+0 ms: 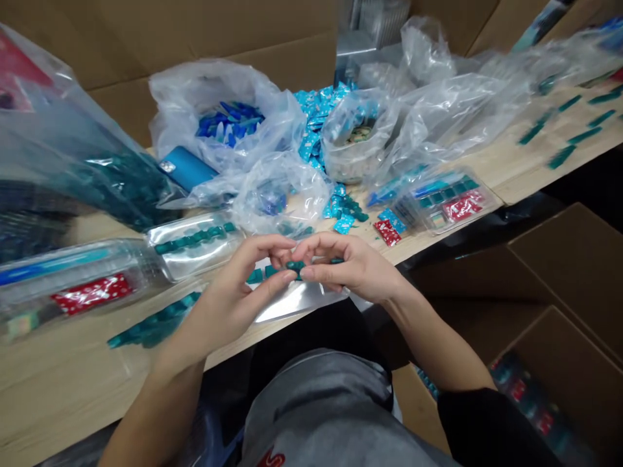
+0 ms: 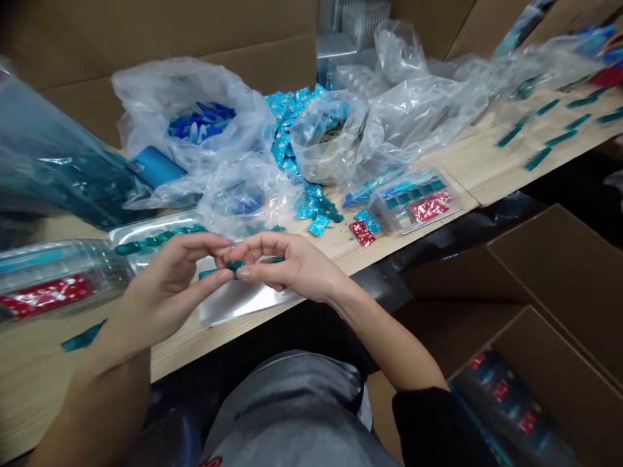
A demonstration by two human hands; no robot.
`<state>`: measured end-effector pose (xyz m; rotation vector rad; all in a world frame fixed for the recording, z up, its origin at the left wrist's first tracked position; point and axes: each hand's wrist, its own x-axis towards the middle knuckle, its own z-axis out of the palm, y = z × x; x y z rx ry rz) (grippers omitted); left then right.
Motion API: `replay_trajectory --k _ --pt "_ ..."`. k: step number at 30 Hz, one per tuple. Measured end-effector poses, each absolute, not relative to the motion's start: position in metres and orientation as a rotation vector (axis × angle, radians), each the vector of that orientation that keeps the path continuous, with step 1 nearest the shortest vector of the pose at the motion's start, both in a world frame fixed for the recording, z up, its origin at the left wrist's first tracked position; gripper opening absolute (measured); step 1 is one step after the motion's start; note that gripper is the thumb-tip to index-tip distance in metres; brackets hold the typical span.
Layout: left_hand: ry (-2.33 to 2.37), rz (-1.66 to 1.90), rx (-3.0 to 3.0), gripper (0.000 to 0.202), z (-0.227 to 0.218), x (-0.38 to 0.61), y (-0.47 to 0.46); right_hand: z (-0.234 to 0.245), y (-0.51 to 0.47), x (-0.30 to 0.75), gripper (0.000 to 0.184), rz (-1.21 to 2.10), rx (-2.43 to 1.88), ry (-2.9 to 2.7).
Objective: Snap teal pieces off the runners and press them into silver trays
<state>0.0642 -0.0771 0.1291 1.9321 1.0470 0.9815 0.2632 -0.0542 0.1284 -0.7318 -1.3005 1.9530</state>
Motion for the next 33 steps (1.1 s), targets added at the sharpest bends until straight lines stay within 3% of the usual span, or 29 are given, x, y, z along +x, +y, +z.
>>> replay_trajectory --k 5,12,22,25,28,33 --pt "1.03 0.931 1.941 0.027 0.123 0.061 -0.066 0.124 -0.048 0.263 0.02 1.959 -0.764 -1.354" --pt "1.226 0.835 2.335 0.017 0.117 0.063 -0.07 0.116 -0.047 0.257 0.02 1.551 -0.982 -1.503" --pt "1.269 0.74 2.498 0.023 0.103 0.057 -0.066 0.118 -0.04 0.282 0.014 1.145 -1.149 -1.554" --pt "1.34 0.697 2.574 0.022 0.101 0.06 -0.067 0.115 -0.037 0.29 0.013 1.256 -1.176 -1.379" --pt "1.344 0.669 2.593 0.025 0.096 0.056 -0.068 0.114 -0.034 0.292 0.017 1.616 -1.118 -0.944" --pt "1.301 0.663 2.524 0.041 0.1 0.053 -0.072 0.12 -0.032 0.287 0.04 1.989 -0.973 -0.445"
